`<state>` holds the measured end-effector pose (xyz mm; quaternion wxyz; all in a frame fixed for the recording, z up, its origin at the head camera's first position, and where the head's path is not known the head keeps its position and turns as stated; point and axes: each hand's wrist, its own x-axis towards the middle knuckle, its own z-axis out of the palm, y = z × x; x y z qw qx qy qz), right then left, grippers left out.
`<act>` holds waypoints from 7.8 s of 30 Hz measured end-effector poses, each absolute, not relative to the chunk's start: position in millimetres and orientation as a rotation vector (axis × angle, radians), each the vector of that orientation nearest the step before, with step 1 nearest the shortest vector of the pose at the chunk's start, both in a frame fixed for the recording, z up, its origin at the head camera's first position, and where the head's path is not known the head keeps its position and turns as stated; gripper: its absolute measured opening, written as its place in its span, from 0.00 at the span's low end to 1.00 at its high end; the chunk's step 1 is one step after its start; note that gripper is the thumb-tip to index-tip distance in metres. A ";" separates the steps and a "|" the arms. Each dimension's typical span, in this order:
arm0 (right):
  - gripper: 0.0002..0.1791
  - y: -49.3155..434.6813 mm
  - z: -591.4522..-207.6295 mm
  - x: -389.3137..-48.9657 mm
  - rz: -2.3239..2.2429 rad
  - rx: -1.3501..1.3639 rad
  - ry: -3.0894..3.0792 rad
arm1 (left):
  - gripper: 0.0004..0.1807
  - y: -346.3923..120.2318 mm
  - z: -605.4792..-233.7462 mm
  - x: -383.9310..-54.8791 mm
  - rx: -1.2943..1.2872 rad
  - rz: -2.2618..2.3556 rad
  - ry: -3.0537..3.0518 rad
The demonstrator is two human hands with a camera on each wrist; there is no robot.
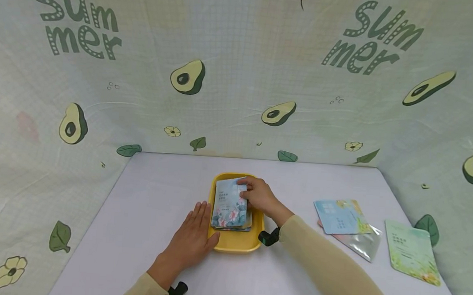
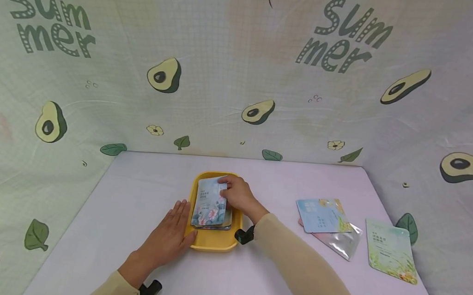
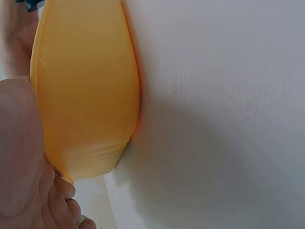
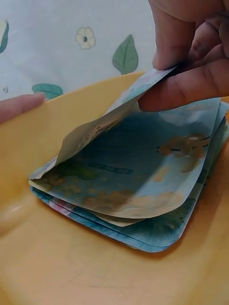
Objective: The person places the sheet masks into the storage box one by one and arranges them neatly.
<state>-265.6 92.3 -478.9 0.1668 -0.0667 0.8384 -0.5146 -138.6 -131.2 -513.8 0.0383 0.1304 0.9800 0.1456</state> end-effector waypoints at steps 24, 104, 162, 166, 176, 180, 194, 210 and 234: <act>0.23 110.1 -472.2 -260.4 -1.307 -0.169 2.701 | 0.46 -129.5 -513.2 -137.1 0.387 0.471 3.012; 0.36 226.7 -537.3 -168.1 -0.233 -0.756 3.040 | 0.46 -131.8 -517.8 -137.4 0.379 0.499 2.988; 0.28 227.7 -493.2 -258.8 -0.423 -0.765 3.291 | 0.46 -129.5 -515.9 -135.1 0.356 0.509 2.980; 0.23 225.7 -487.6 -252.7 -0.544 -0.747 3.245 | 0.46 -129.9 -516.8 -135.1 0.361 0.520 2.988; 0.26 227.0 -482.7 -250.3 -0.967 -0.536 3.098 | 0.46 -129.3 -518.5 -135.0 0.361 0.517 2.989; 0.22 226.0 -485.7 -251.4 -1.157 -0.373 3.084 | 0.46 -129.7 -518.7 -135.0 0.362 0.520 2.985; 0.25 225.0 -493.2 -261.4 -1.364 0.021 2.825 | 0.45 -129.8 -516.1 -135.5 0.362 0.537 2.975; 0.27 238.0 -489.7 -259.8 -1.482 0.061 2.694 | 0.46 -130.4 -516.4 -135.6 0.351 0.547 2.965; 0.25 223.6 -461.1 -256.2 -1.819 0.165 2.474 | 0.45 -127.9 -514.1 -137.9 0.391 0.378 3.052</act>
